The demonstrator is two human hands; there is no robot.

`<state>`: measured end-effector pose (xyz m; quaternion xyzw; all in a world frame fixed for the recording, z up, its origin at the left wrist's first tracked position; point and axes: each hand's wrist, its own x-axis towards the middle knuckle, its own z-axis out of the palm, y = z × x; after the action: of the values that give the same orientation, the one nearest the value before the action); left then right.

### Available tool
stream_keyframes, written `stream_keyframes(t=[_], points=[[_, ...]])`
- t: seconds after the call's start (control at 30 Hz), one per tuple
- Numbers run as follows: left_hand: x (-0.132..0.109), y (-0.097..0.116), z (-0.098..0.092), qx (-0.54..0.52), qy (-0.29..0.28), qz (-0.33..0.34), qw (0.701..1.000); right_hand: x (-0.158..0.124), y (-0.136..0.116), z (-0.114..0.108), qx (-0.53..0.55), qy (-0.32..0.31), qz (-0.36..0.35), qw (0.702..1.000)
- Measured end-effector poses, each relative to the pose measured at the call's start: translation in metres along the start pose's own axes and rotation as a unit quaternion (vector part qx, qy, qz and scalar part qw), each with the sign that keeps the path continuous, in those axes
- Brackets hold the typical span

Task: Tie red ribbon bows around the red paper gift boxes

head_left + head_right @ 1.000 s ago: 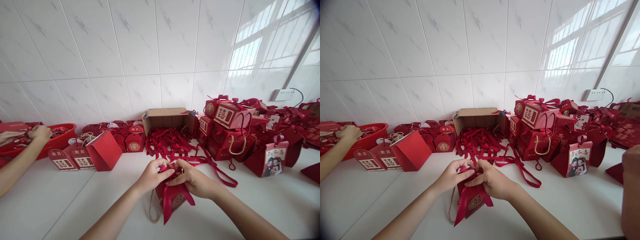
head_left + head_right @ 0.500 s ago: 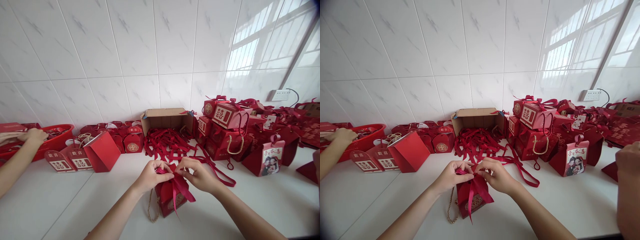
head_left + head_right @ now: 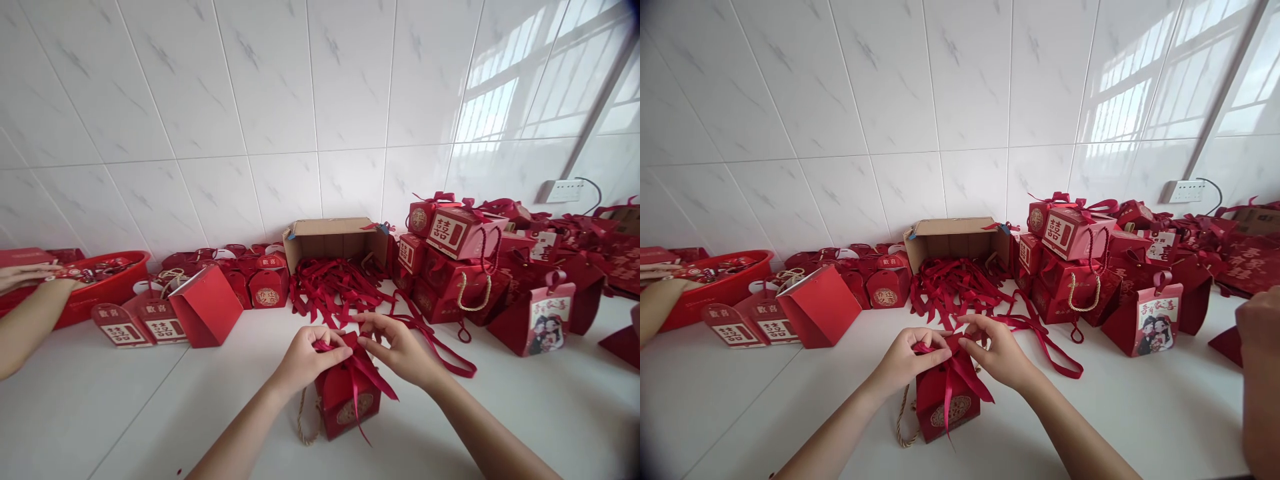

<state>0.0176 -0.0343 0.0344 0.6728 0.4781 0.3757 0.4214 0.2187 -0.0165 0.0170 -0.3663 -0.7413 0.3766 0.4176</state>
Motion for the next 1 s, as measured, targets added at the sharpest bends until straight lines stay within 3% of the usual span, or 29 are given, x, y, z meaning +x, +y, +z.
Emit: stream_keyframes(t=[0.2,0.37,0.63,1.0], points=[[0.0,-0.004,0.002,-0.017,-0.001,0.01,1.0,0.001,-0.001,-0.005,-0.006,-0.033,0.073,0.997],[0.0,-0.003,0.002,-0.012,0.005,0.011,1.0,0.002,-0.003,-0.005,-0.029,-0.048,0.034,0.998],[0.001,-0.006,0.005,-0.009,0.001,0.033,0.999,0.001,0.008,0.018,-0.058,0.101,-0.037,0.992],[0.004,-0.01,0.004,-0.051,-0.025,0.037,0.998,-0.001,0.016,0.02,-0.041,0.144,-0.048,0.988]])
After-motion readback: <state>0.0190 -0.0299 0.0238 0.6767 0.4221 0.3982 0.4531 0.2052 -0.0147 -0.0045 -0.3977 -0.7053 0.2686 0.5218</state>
